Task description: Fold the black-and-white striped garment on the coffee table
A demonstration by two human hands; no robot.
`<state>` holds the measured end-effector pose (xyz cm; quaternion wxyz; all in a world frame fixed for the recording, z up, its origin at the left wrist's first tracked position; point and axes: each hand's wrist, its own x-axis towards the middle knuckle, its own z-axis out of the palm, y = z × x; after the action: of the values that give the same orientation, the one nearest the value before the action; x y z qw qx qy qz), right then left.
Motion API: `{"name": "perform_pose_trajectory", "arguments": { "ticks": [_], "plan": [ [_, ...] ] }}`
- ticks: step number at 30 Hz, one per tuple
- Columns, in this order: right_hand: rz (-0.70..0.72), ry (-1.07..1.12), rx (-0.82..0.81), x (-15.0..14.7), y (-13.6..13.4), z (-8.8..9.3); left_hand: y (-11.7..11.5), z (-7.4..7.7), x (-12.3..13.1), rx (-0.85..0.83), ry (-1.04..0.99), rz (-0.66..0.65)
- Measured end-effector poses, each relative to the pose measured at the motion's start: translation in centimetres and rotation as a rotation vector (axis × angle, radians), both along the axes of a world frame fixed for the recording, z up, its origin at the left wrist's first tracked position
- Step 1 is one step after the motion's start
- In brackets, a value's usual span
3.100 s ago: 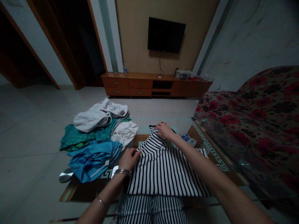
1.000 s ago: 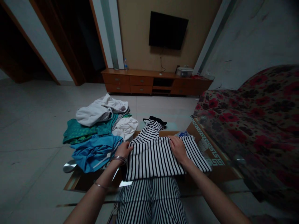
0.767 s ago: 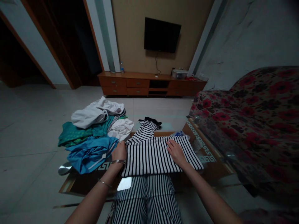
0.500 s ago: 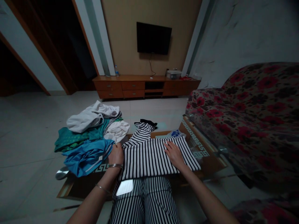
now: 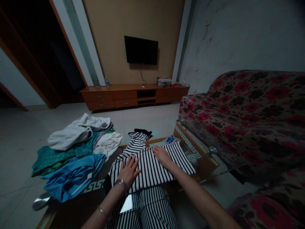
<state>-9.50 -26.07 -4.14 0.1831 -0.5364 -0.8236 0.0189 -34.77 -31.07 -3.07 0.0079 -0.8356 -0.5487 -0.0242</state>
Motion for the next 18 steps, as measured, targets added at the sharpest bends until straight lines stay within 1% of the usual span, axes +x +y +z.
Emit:
{"name": "perform_pose_trajectory", "arguments": {
  "ticks": [3, 6, 9, 12, 14, 18],
  "plan": [
    [-0.079, 0.007, -0.018, 0.8, 1.4, -0.1, 0.4, -0.4, 0.0, 0.0, -0.001, 0.036],
    [-0.115, 0.018, -0.043, 1.3, 1.3, 0.5, 0.3, 0.1, 0.1, -0.015, -0.019, 0.038],
    [-0.153, 0.055, 0.022, 1.3, -0.8, 1.0, -0.7, 0.6, -0.4, -0.014, -0.04, 0.048],
    [-0.088, 0.043, 0.045, 1.8, -4.1, 0.6, -2.6, 0.4, -1.6, 0.042, -0.038, 0.004],
    [-0.073, 0.011, 0.018, 3.1, -5.9, 0.0, -4.0, 0.2, -2.6, 0.049, -0.024, -0.046],
    [-0.188, -0.042, -0.018, 7.6, -7.4, -1.1, -5.7, 0.4, -3.8, -0.012, 0.01, -0.07]
  ]
}}
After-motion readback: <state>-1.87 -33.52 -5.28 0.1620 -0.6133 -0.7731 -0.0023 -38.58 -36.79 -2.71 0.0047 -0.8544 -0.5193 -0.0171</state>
